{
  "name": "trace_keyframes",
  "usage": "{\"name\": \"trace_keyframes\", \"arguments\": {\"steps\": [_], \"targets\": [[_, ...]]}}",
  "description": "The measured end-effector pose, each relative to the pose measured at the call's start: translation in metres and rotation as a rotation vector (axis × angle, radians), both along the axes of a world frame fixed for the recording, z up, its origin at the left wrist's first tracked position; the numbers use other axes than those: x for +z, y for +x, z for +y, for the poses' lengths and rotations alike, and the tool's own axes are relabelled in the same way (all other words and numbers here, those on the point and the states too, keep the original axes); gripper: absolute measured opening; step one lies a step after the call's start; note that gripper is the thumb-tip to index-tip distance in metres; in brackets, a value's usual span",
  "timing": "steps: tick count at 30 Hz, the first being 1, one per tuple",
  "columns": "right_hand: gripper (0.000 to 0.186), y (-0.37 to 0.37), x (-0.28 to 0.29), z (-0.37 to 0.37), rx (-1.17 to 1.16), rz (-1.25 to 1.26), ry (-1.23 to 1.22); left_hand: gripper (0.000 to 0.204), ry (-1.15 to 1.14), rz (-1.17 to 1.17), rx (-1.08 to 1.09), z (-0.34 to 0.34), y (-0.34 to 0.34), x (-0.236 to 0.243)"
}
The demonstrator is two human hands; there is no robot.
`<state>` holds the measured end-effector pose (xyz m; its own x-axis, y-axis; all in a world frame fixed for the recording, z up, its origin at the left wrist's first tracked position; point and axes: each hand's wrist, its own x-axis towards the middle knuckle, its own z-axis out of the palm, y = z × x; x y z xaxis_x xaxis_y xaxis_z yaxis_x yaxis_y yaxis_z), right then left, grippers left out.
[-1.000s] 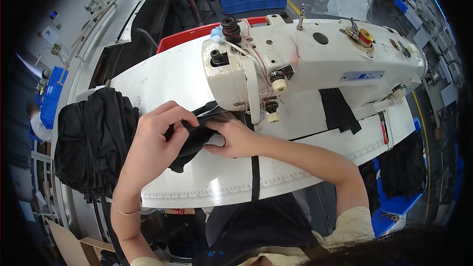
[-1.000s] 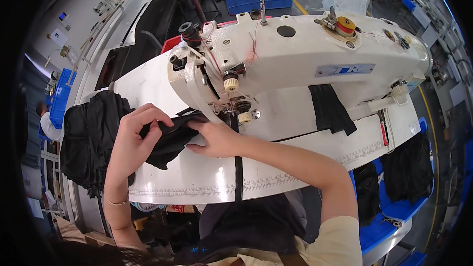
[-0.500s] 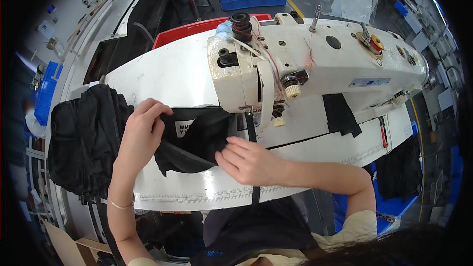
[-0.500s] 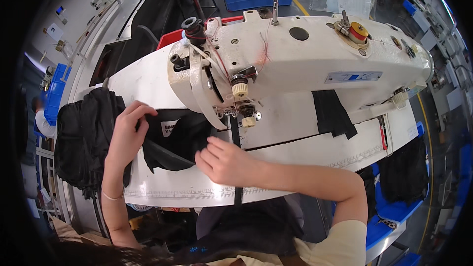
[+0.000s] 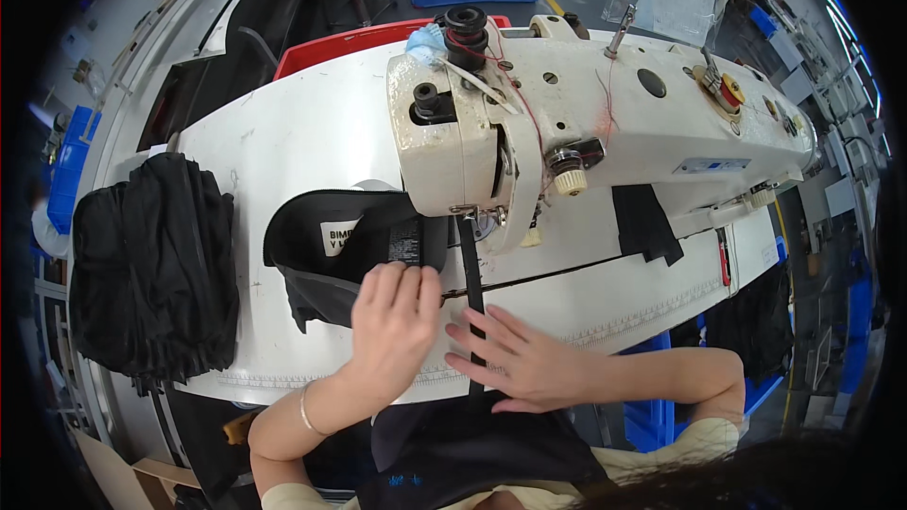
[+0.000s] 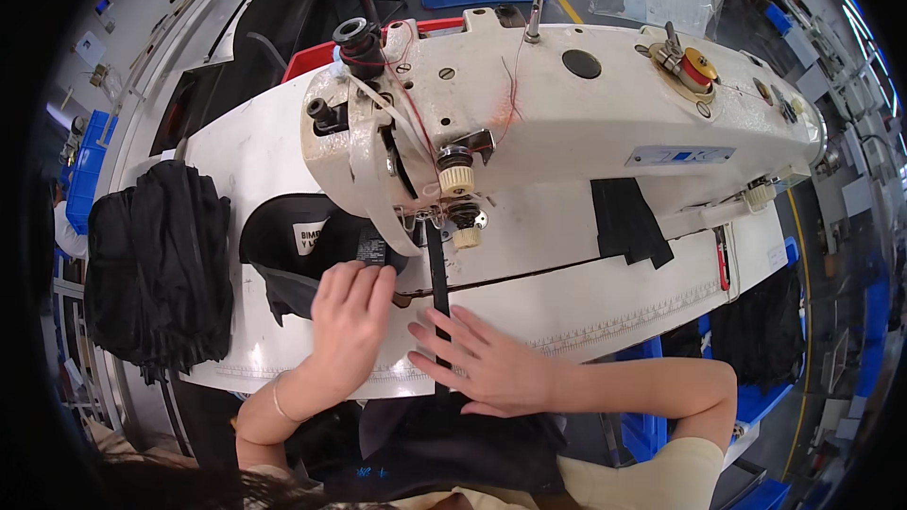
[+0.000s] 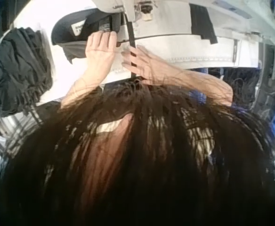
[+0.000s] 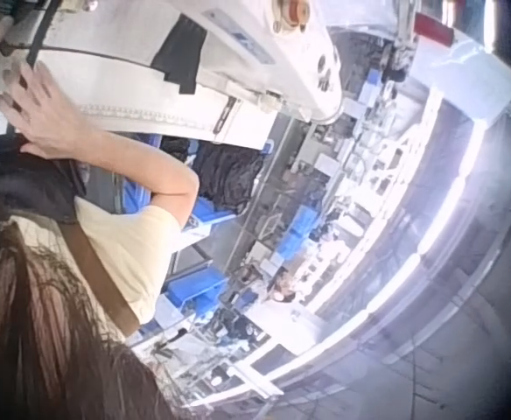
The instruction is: Using an industrial sewing machine to assemble and stitch black fabric bags.
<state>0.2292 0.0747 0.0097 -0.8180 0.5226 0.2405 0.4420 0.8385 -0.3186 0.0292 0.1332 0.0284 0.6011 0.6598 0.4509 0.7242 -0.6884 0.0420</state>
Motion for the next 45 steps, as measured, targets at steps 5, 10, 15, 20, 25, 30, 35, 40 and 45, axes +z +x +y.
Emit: {"name": "trace_keyframes", "arguments": {"steps": [5, 10, 15, 20, 25, 30, 35, 40, 45], "targets": [[0.069, -0.004, -0.019, -0.005, -0.019, -0.025, 0.031, 0.027, -0.336, -0.231, -0.103, 0.029, 0.001, -0.027], [0.061, 0.01, -0.023, 0.056, -0.124, 0.027, 0.218, 0.031, -0.515, -0.337, -0.059, 0.047, -0.01, -0.033], [0.05, 0.015, -0.059, 0.087, -0.103, -0.113, 0.486, 0.021, 0.065, 0.182, -0.061, 0.055, -0.002, -0.022], [0.043, 0.012, -0.062, 0.081, -0.192, 0.183, 0.066, 0.032, -0.369, 0.108, -0.223, 0.048, -0.018, -0.046], [0.024, 0.004, -0.108, 0.08, -0.186, 0.052, -0.005, 0.03, -0.388, 0.024, -0.199, 0.04, -0.023, -0.059], [0.029, 0.007, -0.072, 0.078, -0.262, 0.144, -0.207, 0.032, -0.43, -0.194, -0.24, 0.033, -0.025, -0.064], [0.038, 0.008, -0.055, 0.08, -0.288, 0.157, -0.248, 0.028, -0.28, 0.015, -0.247, 0.031, -0.013, -0.046], [0.026, 0.015, -0.038, 0.076, -0.198, 0.082, 0.419, 0.024, -0.341, -0.076, -0.18, 0.034, -0.013, -0.061], [0.013, 0.009, -0.079, 0.071, -0.101, 0.106, 0.422, 0.029, -0.654, -0.288, -0.125, 0.031, -0.021, -0.069]]}}
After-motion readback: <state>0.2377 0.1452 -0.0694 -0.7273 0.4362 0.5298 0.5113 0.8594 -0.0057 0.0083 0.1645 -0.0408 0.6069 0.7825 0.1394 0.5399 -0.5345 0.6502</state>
